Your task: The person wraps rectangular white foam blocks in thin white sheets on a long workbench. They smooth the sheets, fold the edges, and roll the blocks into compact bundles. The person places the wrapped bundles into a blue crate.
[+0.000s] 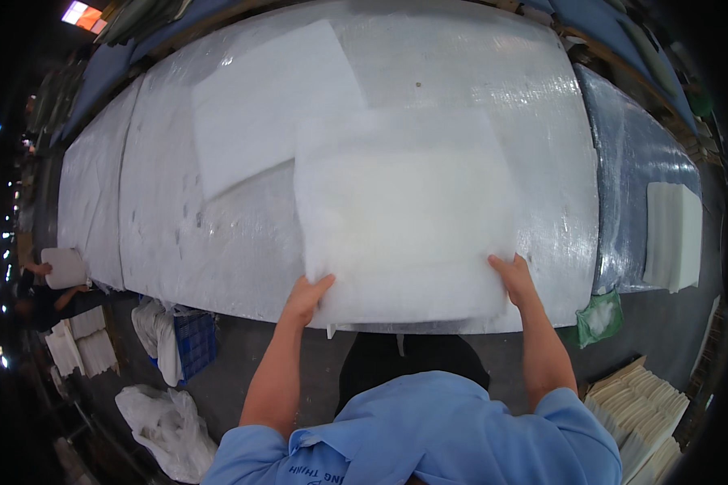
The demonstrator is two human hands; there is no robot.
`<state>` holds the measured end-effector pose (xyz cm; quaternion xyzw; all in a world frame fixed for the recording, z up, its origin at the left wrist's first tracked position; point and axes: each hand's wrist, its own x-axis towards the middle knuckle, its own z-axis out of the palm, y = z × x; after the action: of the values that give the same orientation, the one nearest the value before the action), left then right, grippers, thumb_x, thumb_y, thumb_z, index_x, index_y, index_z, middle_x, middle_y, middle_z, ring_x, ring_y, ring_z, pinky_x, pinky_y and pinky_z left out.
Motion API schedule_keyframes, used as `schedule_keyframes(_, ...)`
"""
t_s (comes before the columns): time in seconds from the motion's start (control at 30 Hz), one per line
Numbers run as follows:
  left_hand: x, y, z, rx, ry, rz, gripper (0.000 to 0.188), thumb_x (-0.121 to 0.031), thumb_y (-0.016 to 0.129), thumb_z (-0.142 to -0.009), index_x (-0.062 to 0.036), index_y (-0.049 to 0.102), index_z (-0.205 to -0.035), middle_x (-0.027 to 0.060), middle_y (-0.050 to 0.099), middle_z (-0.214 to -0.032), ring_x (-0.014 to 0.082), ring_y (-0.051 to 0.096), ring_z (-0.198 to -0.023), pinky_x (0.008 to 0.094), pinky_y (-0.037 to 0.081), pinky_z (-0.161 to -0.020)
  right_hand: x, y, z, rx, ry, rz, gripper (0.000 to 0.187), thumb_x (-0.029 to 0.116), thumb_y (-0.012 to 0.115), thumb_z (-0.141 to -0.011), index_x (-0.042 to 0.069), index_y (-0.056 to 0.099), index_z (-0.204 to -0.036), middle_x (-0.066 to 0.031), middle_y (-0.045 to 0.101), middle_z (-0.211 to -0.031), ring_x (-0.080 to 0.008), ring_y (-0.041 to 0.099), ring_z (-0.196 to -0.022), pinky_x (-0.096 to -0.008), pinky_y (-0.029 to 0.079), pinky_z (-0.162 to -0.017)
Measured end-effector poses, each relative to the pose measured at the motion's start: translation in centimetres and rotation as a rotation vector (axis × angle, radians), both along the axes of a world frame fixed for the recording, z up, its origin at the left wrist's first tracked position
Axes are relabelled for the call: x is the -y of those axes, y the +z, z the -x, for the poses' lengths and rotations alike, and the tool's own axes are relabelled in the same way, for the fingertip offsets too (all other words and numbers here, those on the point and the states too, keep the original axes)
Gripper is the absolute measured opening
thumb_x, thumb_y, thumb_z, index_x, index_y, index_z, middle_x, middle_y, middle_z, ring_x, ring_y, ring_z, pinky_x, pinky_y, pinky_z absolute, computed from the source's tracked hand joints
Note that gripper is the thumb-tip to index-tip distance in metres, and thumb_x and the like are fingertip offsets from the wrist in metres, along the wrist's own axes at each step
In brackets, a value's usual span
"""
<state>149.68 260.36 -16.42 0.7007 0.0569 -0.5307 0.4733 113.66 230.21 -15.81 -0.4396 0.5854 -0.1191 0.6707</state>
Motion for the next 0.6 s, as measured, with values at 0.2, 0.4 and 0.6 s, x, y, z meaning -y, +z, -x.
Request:
schedule_keyframes(0.2,-2.7,0.5,-0.6,0.065,0.03,-0.082,0.039,-0.031,0.061,-0.108,0.0026,0.066,-0.126,0.0083,0.072,-0.113,0.0173,0.067,-0.094,0.0339,0.056,-0.083,-0.9,-1.5,4.9,-0.087,-0.002,0.054,0.02,0.02,0.066,-0.104,0.0,0.069,-0.104,0.0001,0.067,-0.091,-0.0089,0.059,-0.083,-0.0282,0.05,-0.073)
schedule_keyframes(0.4,-3.4,-3.5,0.5,0.287,0.112,-0.071,0.038,-0.033,0.06,-0.108,0.0017,0.068,-0.122,0.0051,0.072,-0.108,0.0127,0.065,-0.093,0.0308,0.054,-0.083,-0.2,-3.7,4.7,-0.216,-0.035,0.385,0.028,0.028,0.061,-0.107,0.004,0.069,-0.095,0.006,0.058,-0.08,-0.0045,0.047,-0.073,-0.0256,0.041,-0.065)
schedule_keyframes(0.6,-2.9,-2.2,1.2,0.206,0.083,-0.031,0.041,-0.033,0.061,-0.108,0.0028,0.067,-0.126,0.006,0.072,-0.111,0.0146,0.066,-0.095,0.0307,0.054,-0.084,-1.2,-4.1,4.1,-0.314,-0.046,0.34,0.04,0.034,0.057,-0.109,0.002,0.063,-0.085,0.004,0.055,-0.074,-0.0071,0.045,-0.071,-0.0289,0.04,-0.064)
